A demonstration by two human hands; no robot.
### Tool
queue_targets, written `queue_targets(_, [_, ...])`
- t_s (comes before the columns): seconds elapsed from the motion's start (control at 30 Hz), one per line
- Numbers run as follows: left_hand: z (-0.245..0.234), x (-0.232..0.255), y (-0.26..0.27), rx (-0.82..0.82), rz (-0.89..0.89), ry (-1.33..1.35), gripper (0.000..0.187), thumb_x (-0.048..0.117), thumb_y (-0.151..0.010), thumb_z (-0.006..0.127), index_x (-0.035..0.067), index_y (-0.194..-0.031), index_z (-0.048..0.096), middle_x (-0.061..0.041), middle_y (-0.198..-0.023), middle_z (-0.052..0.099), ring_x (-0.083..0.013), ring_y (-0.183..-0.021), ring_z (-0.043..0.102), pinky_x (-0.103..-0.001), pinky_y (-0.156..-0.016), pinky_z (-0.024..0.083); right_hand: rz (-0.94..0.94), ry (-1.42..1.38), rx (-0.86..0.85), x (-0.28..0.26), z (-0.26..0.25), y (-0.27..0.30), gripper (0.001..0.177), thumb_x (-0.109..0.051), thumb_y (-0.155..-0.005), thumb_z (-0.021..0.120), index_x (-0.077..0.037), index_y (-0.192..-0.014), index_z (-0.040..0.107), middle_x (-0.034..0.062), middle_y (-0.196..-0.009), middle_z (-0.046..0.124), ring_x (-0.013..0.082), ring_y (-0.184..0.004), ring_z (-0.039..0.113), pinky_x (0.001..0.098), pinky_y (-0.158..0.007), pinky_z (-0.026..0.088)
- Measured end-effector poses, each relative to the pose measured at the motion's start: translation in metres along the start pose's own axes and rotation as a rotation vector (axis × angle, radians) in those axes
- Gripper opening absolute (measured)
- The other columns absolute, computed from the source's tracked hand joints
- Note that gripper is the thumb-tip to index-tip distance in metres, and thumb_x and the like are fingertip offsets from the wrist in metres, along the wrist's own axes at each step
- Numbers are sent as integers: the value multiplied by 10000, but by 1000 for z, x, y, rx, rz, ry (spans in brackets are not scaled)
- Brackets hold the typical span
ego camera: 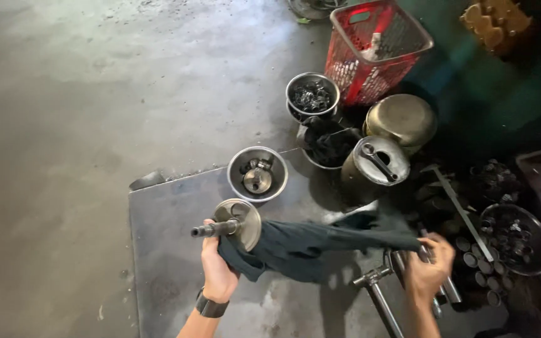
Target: The person wipes various small metal parts and tools with a dark cloth on a workbench. They handle items such as a metal ring, a cylindrical component, and a caliper, cleaning them individually before placing them into bowls or back onto the bench.
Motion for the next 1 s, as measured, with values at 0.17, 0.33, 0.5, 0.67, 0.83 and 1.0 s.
queue_targets(0.17, [8, 4, -2, -106, 124, -130, 442, 426, -1036, 531, 31, -1172, 672, -65, -1088, 721, -181, -966, 677, -373, -836, 546, 230, -78, -453, 59, 8, -4, 324, -16, -782, 658, -57, -1104, 650, 58, -1004, 701, 179, -898, 699, 310, -780, 600])
queue_targets(0.33, [15, 8, 0, -294, 475, -724, 343, 328, -1050, 638, -10, -1054, 703, -91, -950, 690, -175, -844, 627, -356, -744, 517, 620, -290, -1071, 145, 52, 69, 273, -181, -899, 751, 79, -980, 738, 121, -916, 686, 212, -850, 632, 355, -745, 511])
queue_targets(0.5, [83, 26, 47, -628, 819, -981, 339, 288, -980, 708, -13, -1128, 663, -113, -996, 680, -254, -854, 657, -335, -782, 539, 1271, -442, -529, 23, 1, 70, 413, -348, -1028, 532, 21, -1191, 622, 157, -1023, 668, 308, -937, 607, 473, -829, 486])
queue_targets(0.67, [96, 11, 62, -770, 853, -1046, 384, 249, -885, 794, -6, -1138, 659, -147, -994, 654, -361, -825, 655, -368, -739, 540, 769, -1120, -444, 115, 24, 133, 371, -302, -944, 531, 5, -1092, 676, 144, -1052, 740, 274, -971, 699, 422, -888, 550])
queue_targets(0.83, [84, -16, 55, -869, 906, -1179, 423, 196, -726, 846, 6, -1054, 659, -153, -955, 633, -373, -802, 637, -415, -692, 526, 744, -1031, -537, 76, 82, 122, 288, -178, -957, 576, 16, -1135, 692, 117, -1088, 755, 220, -969, 708, 375, -886, 559])
queue_targets(1.0, [93, -28, 63, -1063, 1047, -1375, 509, 171, -582, 831, -7, -1013, 627, -170, -992, 624, -377, -867, 614, -449, -755, 517, 976, -726, -932, -67, 102, 110, 288, -81, -862, 609, 16, -1104, 730, 114, -1002, 759, 202, -836, 714, 352, -770, 580])
Point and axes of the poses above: each hand's wrist, its own y-axis away from the middle knuckle, its own z-axis out of the palm, x = y × z, the point moved 7 cm from there along -y, towards the middle knuckle
